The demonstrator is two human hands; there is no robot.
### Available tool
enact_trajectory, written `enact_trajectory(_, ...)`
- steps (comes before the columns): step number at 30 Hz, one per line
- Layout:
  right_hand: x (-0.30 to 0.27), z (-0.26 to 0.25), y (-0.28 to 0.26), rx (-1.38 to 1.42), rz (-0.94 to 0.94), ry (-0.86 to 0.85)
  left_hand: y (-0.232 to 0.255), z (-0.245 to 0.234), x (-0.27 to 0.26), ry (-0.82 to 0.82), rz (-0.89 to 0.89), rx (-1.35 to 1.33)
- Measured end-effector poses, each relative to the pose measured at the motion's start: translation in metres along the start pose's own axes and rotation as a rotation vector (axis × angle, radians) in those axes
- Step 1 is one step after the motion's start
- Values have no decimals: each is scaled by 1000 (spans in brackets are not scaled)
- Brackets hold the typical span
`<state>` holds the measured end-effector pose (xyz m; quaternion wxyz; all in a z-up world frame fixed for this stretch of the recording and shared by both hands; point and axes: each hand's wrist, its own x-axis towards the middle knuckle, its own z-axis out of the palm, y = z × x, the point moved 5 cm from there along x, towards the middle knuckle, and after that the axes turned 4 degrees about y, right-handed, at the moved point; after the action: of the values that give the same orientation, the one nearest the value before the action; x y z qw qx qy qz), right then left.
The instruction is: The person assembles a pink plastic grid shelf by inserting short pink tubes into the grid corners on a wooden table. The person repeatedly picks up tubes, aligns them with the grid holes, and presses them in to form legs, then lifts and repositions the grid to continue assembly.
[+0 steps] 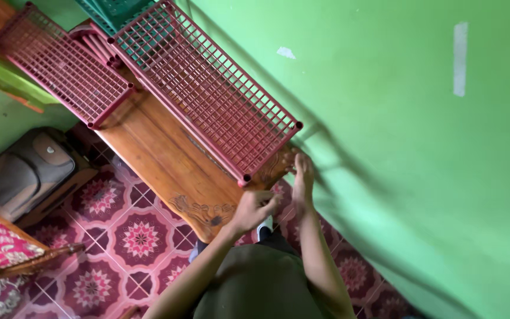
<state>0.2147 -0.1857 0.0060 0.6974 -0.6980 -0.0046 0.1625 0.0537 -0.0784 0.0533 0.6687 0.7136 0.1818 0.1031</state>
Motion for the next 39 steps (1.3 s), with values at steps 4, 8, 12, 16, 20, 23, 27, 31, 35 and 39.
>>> enact_trajectory(4, 43, -18, -31, -59, -175, -51, 12, 48, 41, 25, -208, -131)
enact_trajectory(8, 73, -19, -56, -124, -206, -128, 14, 67, 85, 219, -168, -11)
enact_trajectory(12, 94, -14, -65, -211, -194, -199, 14, 74, 109, 346, -109, -68)
enact_trajectory(16, 107, -6, -61, -114, -164, -259, 5, 82, 124, 409, -195, -269)
enact_trajectory(20, 112, -5, -59, -48, -139, -266, -7, 86, 132, 461, -196, -275)
enact_trajectory(23, 108, -5, -66, -182, -234, -262, -18, 87, 133, 501, -228, -320)
enact_trajectory(27, 101, -1, -79, -334, -321, -237, -36, 95, 135, 547, -314, -431)
enact_trajectory(31, 96, 1, -75, -260, -201, -225, -57, 101, 145, 591, -433, -589)
enact_trajectory(35, 94, 2, -74, -200, -135, -173, -60, 102, 156, 664, -464, -556)
enact_trajectory(39, 90, 2, -76, -191, -148, -133, -46, 102, 158, 754, -354, -683)
